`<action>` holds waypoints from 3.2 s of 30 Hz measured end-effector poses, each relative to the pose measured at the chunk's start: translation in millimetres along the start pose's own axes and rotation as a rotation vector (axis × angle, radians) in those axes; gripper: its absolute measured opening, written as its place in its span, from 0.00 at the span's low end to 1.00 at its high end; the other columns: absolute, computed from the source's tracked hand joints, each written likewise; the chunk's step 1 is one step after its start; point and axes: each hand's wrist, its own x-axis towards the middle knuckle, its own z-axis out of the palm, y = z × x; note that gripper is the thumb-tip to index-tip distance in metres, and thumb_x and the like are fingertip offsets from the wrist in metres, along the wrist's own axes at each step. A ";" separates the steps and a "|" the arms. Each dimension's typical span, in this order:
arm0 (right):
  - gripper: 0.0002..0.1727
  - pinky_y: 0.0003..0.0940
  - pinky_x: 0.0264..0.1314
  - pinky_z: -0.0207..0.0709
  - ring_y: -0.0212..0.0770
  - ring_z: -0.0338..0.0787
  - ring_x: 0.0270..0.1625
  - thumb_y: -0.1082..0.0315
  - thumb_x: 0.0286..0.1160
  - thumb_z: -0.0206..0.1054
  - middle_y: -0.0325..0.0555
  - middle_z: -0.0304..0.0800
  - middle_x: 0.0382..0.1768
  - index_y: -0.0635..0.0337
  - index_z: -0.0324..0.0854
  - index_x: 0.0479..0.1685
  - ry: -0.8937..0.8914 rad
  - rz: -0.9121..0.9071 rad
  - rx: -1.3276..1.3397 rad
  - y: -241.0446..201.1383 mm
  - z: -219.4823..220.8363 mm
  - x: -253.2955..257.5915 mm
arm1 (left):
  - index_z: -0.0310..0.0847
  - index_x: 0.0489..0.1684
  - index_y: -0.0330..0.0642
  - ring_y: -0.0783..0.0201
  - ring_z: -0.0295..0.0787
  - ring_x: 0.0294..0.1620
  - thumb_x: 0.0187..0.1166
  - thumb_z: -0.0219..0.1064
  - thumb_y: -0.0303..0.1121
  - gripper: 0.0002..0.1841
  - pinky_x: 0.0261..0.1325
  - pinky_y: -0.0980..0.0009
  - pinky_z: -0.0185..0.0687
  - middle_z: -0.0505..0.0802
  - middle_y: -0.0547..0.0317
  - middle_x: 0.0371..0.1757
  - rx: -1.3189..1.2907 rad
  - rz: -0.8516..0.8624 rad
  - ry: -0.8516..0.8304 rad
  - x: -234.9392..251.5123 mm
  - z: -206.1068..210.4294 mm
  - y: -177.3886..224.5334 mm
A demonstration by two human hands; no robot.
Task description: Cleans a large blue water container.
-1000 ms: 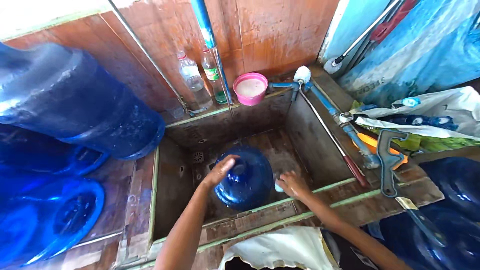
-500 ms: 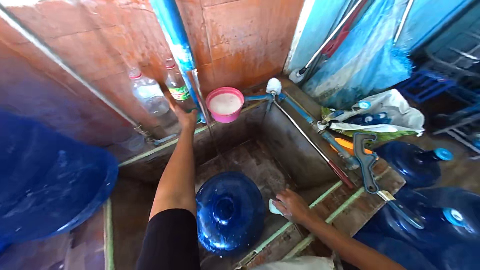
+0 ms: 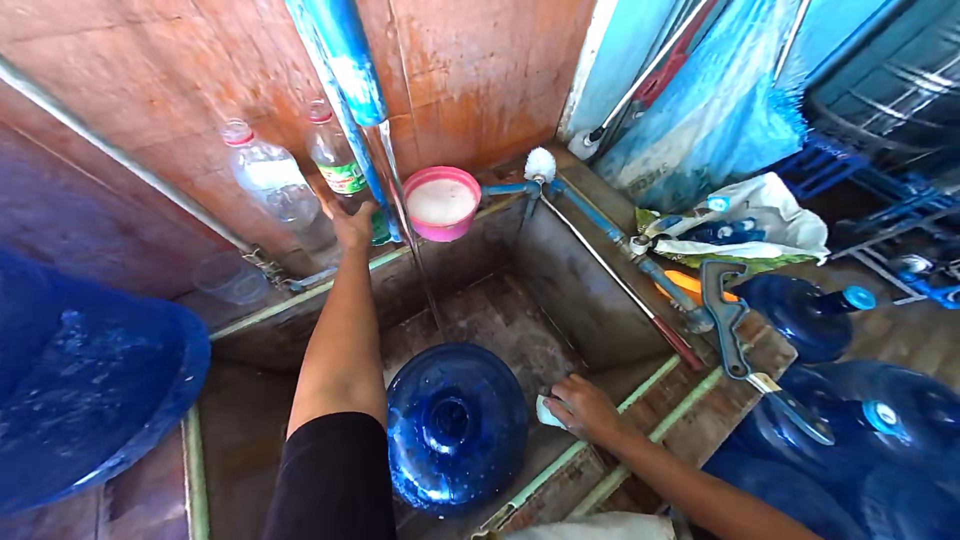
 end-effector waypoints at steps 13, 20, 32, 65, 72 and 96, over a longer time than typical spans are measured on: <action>0.23 0.56 0.64 0.81 0.64 0.90 0.60 0.56 0.85 0.61 0.65 0.92 0.49 0.72 0.88 0.43 0.084 -0.021 0.045 2.6 5.6 -3.5 | 0.39 0.95 0.40 0.49 0.74 0.82 0.62 0.82 0.29 0.58 0.82 0.54 0.70 0.73 0.38 0.84 0.043 0.107 0.050 32.1 6.0 -21.2; 0.23 0.55 0.62 0.82 0.63 0.91 0.59 0.56 0.85 0.61 0.64 0.93 0.47 0.71 0.88 0.42 0.109 -0.019 0.046 2.6 5.5 -2.8 | 0.58 0.89 0.36 0.55 0.77 0.79 0.69 0.75 0.33 0.43 0.82 0.60 0.70 0.80 0.42 0.79 -0.018 0.099 0.194 -11.7 6.5 -13.8; 0.25 0.58 0.72 0.74 0.65 0.85 0.68 0.54 0.89 0.58 0.68 0.89 0.57 0.73 0.85 0.53 -0.066 0.007 0.136 -3.2 -7.3 -1.7 | 0.54 0.85 0.36 0.62 0.87 0.59 0.74 0.73 0.35 0.39 0.64 0.60 0.85 0.85 0.44 0.66 0.026 0.269 -0.182 -132.3 -73.3 10.1; 0.26 0.57 0.76 0.70 0.65 0.82 0.73 0.55 0.91 0.55 0.69 0.86 0.64 0.74 0.83 0.59 -0.089 -0.069 0.153 -1.6 -12.8 -2.7 | 0.65 0.85 0.36 0.18 0.77 0.70 0.73 0.79 0.47 0.42 0.65 0.18 0.66 0.82 0.18 0.67 1.424 0.182 -0.374 -125.7 -83.0 157.2; 0.25 0.57 0.76 0.71 0.67 0.83 0.71 0.56 0.89 0.58 0.71 0.87 0.60 0.76 0.84 0.56 -0.025 -0.094 0.179 2.1 -8.3 -3.0 | 0.63 0.83 0.34 0.21 0.78 0.69 0.71 0.80 0.40 0.41 0.69 0.22 0.68 0.84 0.20 0.65 0.844 0.184 -0.288 -107.5 -83.1 99.3; 0.22 0.57 0.62 0.81 0.65 0.90 0.58 0.57 0.84 0.63 0.66 0.91 0.47 0.73 0.87 0.42 0.107 -0.051 0.172 6.7 6.0 -0.9 | 0.34 0.93 0.28 0.55 0.63 0.88 0.67 0.81 0.29 0.58 0.87 0.69 0.61 0.61 0.33 0.90 -0.012 0.320 0.147 -17.7 11.2 -35.6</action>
